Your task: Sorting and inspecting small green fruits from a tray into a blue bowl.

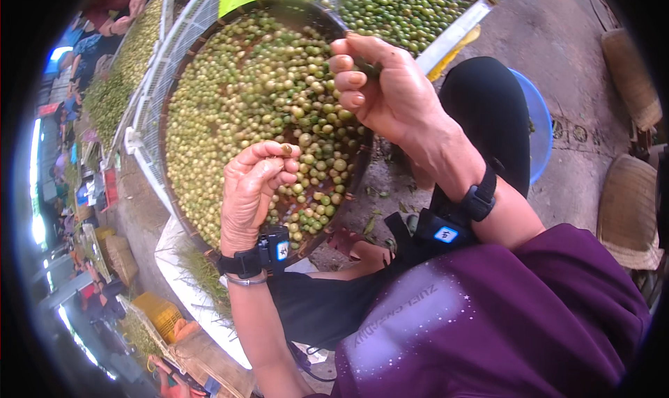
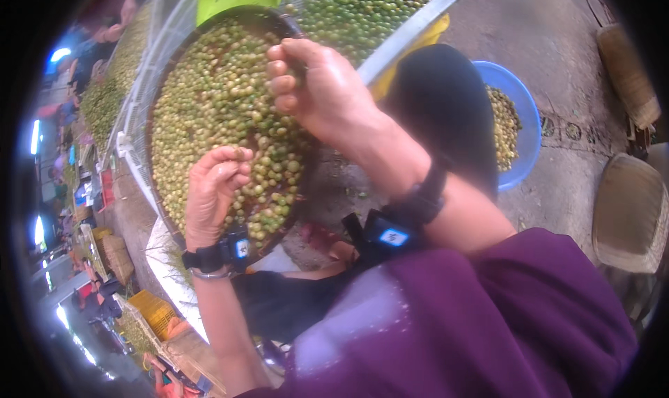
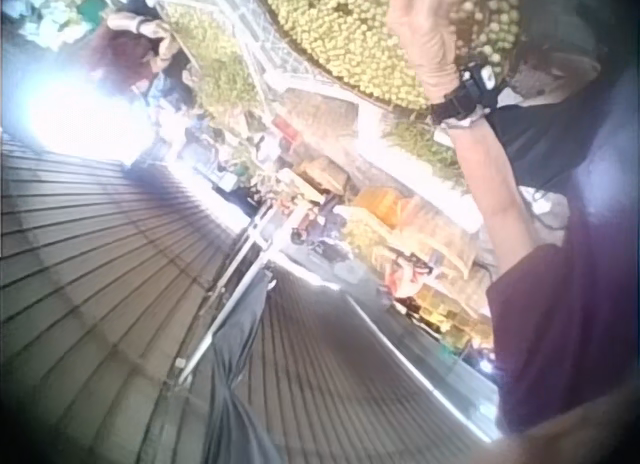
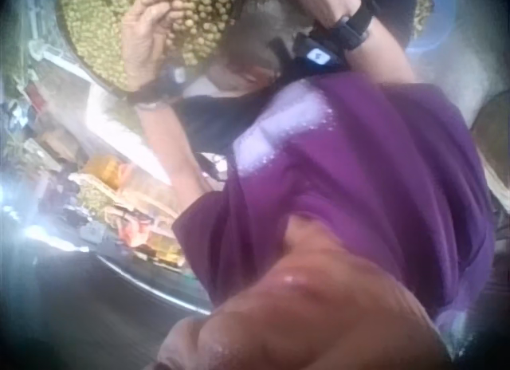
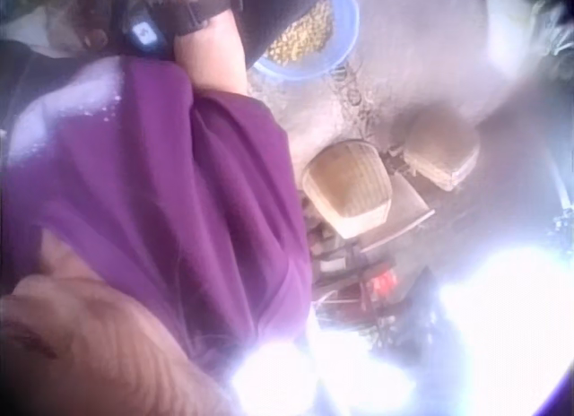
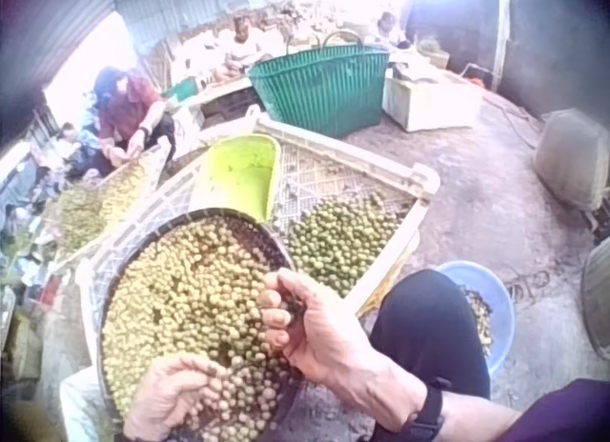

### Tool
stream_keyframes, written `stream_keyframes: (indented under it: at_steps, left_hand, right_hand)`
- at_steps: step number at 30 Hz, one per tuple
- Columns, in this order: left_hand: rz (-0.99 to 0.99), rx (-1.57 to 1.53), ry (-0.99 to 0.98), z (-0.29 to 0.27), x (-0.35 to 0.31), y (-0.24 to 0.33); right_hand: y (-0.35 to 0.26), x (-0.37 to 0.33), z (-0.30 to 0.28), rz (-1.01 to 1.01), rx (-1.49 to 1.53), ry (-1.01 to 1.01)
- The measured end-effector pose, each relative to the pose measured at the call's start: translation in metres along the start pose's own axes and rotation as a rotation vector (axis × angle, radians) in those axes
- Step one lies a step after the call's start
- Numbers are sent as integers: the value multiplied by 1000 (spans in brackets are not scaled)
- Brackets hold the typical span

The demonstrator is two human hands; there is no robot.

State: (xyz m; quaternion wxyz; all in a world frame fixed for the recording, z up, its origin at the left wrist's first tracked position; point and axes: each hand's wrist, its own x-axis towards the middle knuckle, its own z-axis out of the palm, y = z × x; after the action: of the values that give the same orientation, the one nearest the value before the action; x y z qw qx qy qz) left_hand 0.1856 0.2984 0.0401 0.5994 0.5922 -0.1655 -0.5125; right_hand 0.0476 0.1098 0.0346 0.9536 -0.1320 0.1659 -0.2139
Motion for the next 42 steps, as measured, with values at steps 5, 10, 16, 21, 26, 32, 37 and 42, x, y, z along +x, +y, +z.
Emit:
stream_keyframes:
  at_steps: [5,10,16,21,26,32,37,42]
  left_hand:
    - [-50,-164,36,-7,1,2]
    - [-45,-118,117,-13,3,-12]
    - [-23,-136,59,-16,-28,-9]
    - [255,-248,454,-45,-99,18]
    - [356,-137,957,-177,-205,-25]
    - [522,-107,1116,-264,-264,-124]
    - [480,-566,1023,-209,-198,-59]
    - [530,-567,830,-183,-187,-27]
  right_hand:
    - [1,-4,7,29,21,47]
    - [0,-4,4,16,10,39]
    - [7,0,7,38,-18,-13]
    - [-1,-3,2,19,0,-11]
    - [1,1,-8,101,103,-122]
    - [-5,15,6,-171,-26,295]
    - [-41,20,-21,-307,44,350]
    - [-30,40,-25,-328,-303,452]
